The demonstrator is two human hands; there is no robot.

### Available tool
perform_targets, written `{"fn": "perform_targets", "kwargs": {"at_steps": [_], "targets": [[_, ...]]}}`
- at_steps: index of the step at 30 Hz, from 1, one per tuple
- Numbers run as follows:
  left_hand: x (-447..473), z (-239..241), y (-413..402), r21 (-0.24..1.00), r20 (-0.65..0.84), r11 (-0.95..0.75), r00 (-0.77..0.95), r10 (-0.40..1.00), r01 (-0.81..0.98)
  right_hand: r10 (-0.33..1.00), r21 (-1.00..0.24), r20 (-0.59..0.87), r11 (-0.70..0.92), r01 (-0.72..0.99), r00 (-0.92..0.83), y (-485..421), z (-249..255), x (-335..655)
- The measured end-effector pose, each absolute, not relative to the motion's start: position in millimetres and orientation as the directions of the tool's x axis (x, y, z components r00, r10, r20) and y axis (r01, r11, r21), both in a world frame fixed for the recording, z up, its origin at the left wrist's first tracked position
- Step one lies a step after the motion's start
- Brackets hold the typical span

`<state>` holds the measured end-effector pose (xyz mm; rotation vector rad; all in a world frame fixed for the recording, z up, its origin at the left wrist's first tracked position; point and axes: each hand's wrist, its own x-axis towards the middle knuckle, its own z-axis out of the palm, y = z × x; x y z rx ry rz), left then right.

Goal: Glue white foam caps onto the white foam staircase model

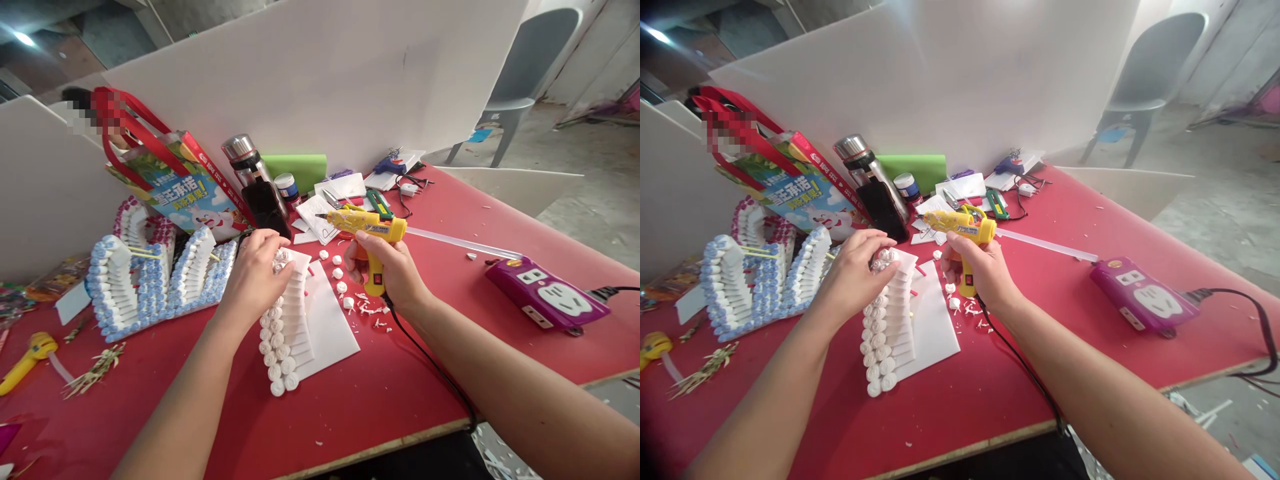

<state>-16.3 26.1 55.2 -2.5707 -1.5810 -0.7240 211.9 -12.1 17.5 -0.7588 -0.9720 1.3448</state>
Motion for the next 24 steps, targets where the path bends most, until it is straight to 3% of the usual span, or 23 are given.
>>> {"fn": "perform_targets", "kwargs": {"at_steps": [4, 7, 24], "targets": [[-27, 51, 35, 0.632, 0.301, -0.285, 0.11, 0.947, 0.721, 0.991, -0.891, 0.129, 0.102, -0.443, -0.032, -12, 16, 211], [-30, 48, 42, 0.797, 0.134, -0.079, -0.048, 0.99, 0.598, 0.991, -0.887, 0.129, 0.102, -0.45, -0.031, -12, 17, 211], [-23, 49, 47, 0.891, -0.088, 0.083, -0.008, 0.996, 0.446, 0.991, -0.901, 0.126, 0.096, -0.422, -0.044, -11, 13, 211]]}}
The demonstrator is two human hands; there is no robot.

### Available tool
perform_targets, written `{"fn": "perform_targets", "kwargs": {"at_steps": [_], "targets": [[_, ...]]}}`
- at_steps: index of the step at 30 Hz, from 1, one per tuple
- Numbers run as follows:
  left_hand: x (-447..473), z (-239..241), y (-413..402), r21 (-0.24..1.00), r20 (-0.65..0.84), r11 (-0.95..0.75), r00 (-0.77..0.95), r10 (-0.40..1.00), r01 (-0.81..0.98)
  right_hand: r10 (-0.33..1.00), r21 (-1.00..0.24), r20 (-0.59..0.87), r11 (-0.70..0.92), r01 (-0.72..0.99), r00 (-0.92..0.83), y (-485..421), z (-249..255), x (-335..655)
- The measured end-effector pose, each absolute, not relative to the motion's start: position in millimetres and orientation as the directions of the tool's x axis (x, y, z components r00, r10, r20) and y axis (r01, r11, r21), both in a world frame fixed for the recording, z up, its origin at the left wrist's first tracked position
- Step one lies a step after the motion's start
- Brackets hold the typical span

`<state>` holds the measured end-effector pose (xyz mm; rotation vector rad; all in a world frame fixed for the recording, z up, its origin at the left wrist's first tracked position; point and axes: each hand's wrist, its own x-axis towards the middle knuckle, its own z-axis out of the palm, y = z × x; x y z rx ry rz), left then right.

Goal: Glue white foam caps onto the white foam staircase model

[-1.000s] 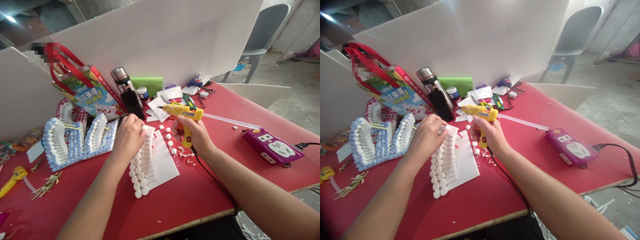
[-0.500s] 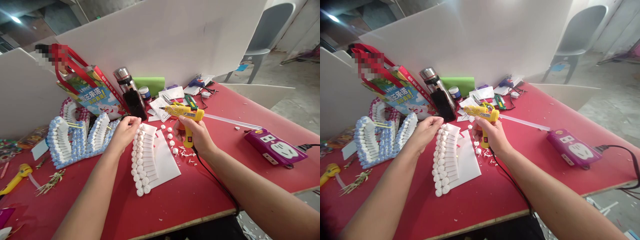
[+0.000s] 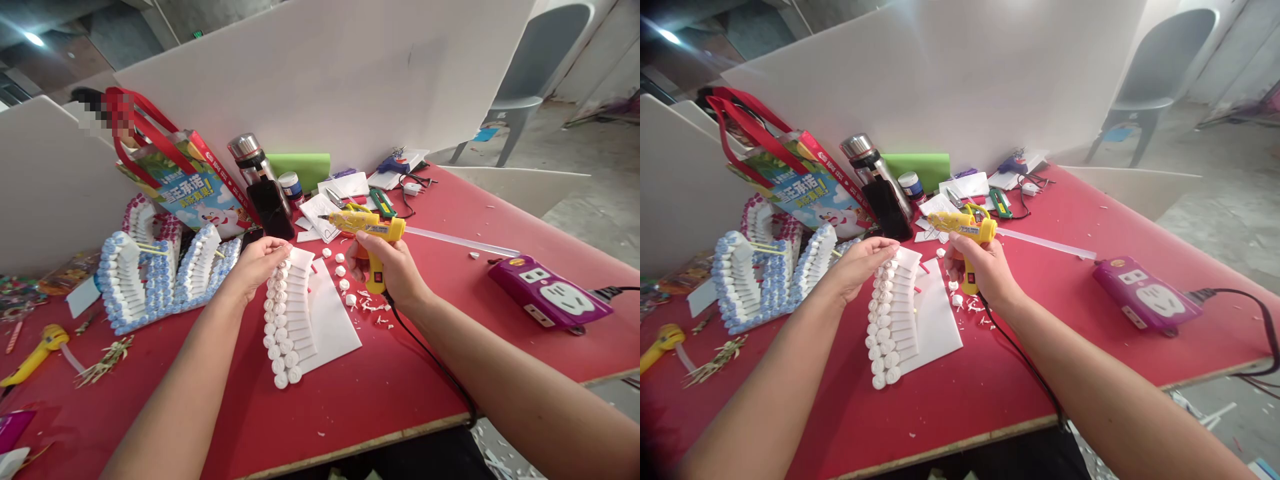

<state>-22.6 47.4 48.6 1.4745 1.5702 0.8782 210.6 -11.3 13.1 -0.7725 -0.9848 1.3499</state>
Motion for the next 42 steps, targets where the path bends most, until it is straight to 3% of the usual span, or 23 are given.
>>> {"fn": "perform_targets", "kwargs": {"at_steps": [18, 42], "targets": [[-25, 47, 47, 0.895, -0.151, 0.119, 0.042, 0.988, 0.43, 0.99, -0.907, 0.129, 0.095, -0.41, -0.055, -11, 14, 211], [-32, 37, 40, 0.966, -0.214, 0.184, 0.166, 0.963, 0.18, 0.998, -0.913, 0.026, -0.001, -0.408, -0.06, -8, 4, 210]]}}
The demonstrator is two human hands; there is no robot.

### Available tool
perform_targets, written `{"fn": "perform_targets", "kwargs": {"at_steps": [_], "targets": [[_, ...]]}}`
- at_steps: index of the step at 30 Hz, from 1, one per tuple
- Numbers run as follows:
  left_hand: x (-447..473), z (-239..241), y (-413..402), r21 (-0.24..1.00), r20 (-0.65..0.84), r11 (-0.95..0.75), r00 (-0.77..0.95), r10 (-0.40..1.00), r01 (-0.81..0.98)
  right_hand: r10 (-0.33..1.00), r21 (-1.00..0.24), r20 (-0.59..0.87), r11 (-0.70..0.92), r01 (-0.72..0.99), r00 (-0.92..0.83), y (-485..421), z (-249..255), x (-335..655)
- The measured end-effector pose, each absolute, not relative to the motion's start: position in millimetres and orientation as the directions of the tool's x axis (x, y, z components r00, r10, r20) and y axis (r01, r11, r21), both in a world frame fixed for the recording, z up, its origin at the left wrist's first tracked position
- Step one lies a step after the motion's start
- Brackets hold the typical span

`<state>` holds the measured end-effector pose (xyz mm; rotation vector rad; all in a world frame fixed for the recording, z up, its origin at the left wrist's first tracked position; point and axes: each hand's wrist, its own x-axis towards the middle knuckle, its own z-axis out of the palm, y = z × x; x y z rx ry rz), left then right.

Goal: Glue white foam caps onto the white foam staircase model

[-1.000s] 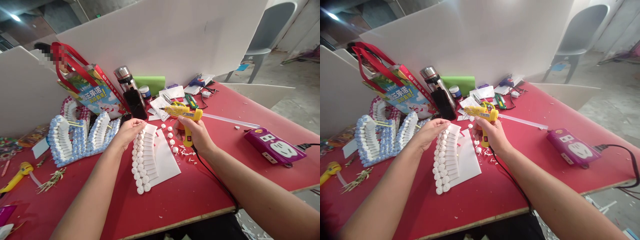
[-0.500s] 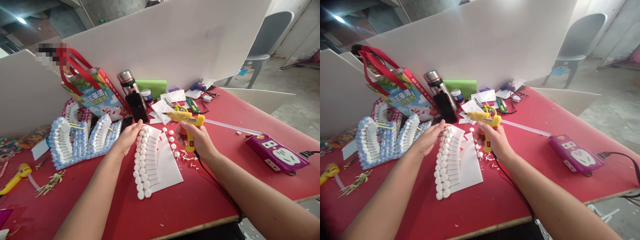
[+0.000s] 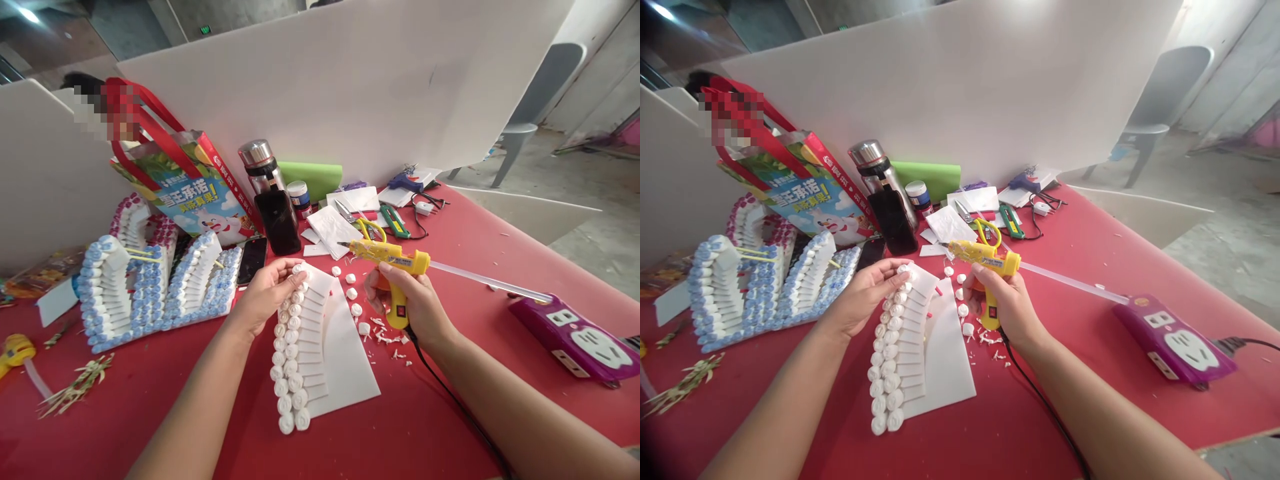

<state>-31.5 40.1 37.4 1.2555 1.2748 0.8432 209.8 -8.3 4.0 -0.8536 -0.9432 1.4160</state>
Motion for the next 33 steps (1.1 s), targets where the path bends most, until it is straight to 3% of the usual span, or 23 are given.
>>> {"fn": "perform_targets", "kwargs": {"at_steps": [8, 23, 29, 33], "targets": [[-34, 38, 40, 0.961, -0.258, 0.231, 0.192, 0.947, 0.153, 0.997, -0.908, -0.039, -0.062, -0.415, -0.064, -9, 2, 209], [-51, 44, 16, 0.927, -0.334, 0.243, 0.335, 0.881, 0.286, 0.992, -0.877, -0.122, -0.123, -0.465, -0.032, -12, 5, 210], [-50, 40, 14, 0.923, -0.329, 0.237, 0.307, 0.893, 0.302, 0.988, -0.876, -0.154, -0.147, -0.46, -0.023, -10, 3, 213], [-47, 36, 9, 0.884, -0.271, 0.156, 0.21, 0.939, 0.441, 0.989, -0.88, -0.149, -0.137, -0.456, -0.011, -7, 4, 214]]}}
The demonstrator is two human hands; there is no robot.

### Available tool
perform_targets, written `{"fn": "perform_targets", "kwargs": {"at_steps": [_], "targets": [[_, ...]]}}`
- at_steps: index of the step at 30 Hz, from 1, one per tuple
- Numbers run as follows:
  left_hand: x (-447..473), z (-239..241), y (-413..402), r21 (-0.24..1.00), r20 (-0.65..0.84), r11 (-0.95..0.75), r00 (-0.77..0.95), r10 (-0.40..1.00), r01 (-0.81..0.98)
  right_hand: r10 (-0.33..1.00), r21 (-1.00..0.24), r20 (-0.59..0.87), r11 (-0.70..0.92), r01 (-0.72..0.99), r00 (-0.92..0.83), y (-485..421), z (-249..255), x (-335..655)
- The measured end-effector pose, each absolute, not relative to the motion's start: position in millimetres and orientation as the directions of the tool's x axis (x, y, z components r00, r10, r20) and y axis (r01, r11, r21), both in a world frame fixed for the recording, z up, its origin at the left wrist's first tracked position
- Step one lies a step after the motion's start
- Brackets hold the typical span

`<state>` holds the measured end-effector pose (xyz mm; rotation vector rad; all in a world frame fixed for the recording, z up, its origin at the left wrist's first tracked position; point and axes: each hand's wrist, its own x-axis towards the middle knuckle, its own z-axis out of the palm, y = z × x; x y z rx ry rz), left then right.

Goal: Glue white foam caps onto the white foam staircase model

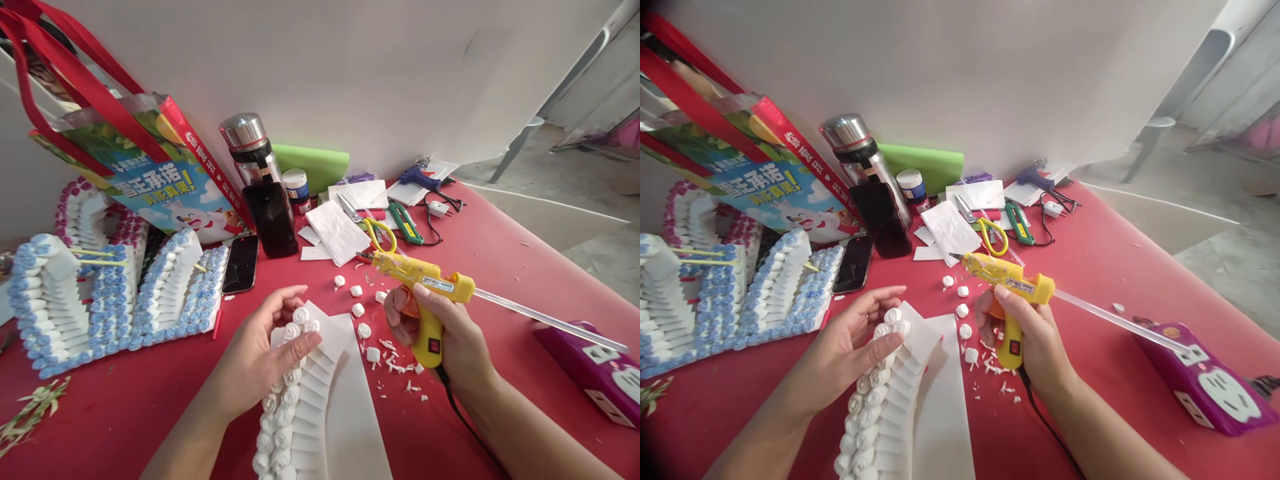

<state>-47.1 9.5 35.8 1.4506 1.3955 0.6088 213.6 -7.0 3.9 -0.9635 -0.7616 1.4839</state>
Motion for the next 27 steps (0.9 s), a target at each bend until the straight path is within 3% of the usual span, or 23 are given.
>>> {"fn": "perform_targets", "kwargs": {"at_steps": [7, 14, 21, 27], "targets": [[-36, 45, -5, 0.725, -0.226, 0.081, 0.125, 0.966, 0.684, 0.993, -0.879, -0.115, -0.092, -0.469, 0.019, -2, 2, 214], [-39, 56, 4, 0.68, -0.193, -0.068, 0.268, 0.944, 0.73, 0.995, -0.883, -0.076, -0.04, -0.468, 0.06, 2, 2, 219], [-50, 72, 35, 0.708, -0.217, -0.081, 0.326, 0.92, 0.702, 0.991, -0.856, -0.061, 0.01, -0.517, 0.121, 8, 5, 226], [-48, 78, 45, 0.557, -0.263, -0.161, 0.356, 0.897, 0.815, 0.988, -0.853, -0.06, 0.023, -0.521, 0.142, 10, 6, 230]]}}
